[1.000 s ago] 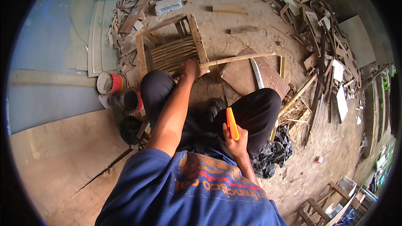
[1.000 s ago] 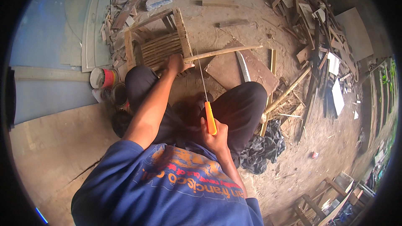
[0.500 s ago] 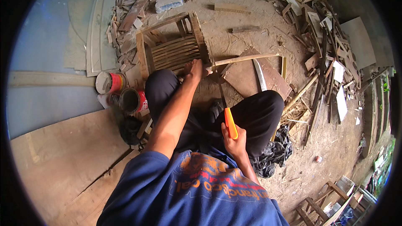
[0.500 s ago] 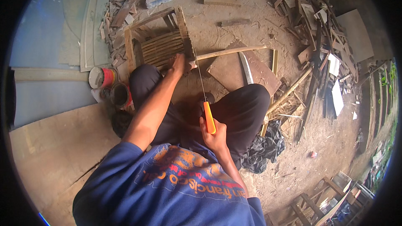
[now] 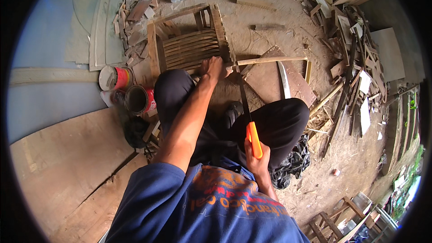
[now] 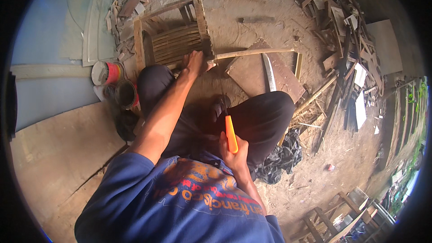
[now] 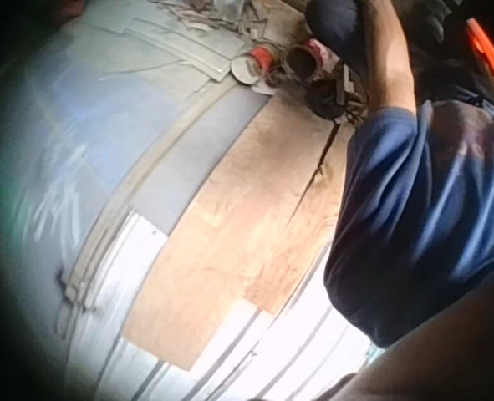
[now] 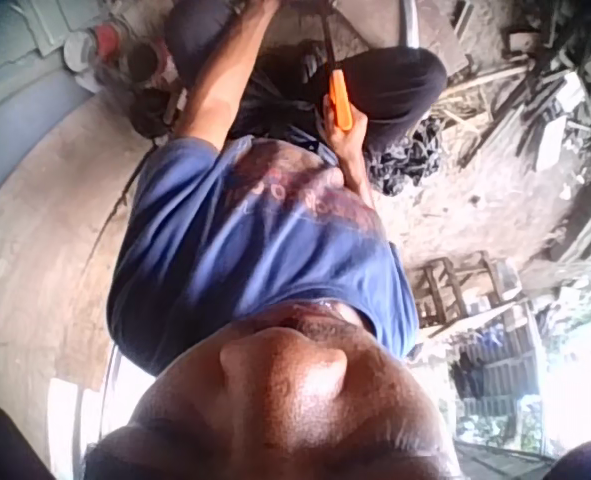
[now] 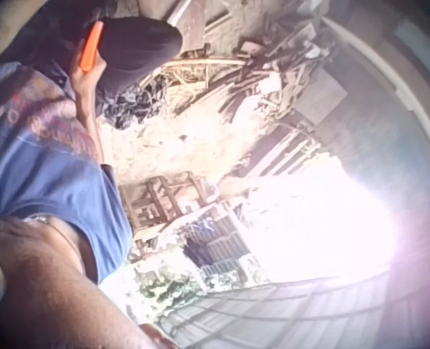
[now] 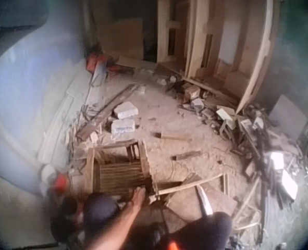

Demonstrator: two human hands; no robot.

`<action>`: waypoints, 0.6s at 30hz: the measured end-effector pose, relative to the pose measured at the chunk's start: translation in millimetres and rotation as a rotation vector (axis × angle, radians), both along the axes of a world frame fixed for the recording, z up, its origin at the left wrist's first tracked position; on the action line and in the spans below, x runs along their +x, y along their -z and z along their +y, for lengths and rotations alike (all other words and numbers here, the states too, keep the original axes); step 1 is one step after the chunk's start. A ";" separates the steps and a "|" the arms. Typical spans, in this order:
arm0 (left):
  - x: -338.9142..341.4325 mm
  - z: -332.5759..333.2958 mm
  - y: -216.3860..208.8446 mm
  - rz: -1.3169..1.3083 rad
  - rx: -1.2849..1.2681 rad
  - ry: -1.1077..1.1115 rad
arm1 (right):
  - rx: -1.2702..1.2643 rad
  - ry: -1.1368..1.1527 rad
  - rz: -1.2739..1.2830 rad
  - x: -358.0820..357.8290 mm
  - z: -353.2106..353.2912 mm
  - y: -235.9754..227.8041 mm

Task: The person sits on the floor and uses a knife to shave and shape a long bamboo strip, then uses a hand saw to cut the strip to length. The person places the finished piece into a partially assembled bamboo chair frame.

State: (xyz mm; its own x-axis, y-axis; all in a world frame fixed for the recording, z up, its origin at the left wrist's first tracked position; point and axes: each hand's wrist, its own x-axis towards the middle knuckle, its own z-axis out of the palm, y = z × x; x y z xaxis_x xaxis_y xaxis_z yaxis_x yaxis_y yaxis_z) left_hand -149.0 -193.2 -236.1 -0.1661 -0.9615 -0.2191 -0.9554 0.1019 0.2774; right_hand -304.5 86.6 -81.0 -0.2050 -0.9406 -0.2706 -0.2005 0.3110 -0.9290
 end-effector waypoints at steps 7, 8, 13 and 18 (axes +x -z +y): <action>-5.0 -2.6 -3.0 0.061 0.023 0.047 | 0.032 0.045 -0.025 -1.5 -52.4 19.8; -7.1 -3.6 -6.5 0.039 0.026 0.047 | 0.054 0.046 -0.021 1.0 -66.7 23.6; -4.8 8.5 -8.6 0.051 0.048 0.031 | -0.034 -0.052 0.063 1.5 -8.0 22.3; -5.9 3.6 -13.0 -0.015 0.119 0.060 | -0.078 -0.013 0.046 3.5 -1.8 8.3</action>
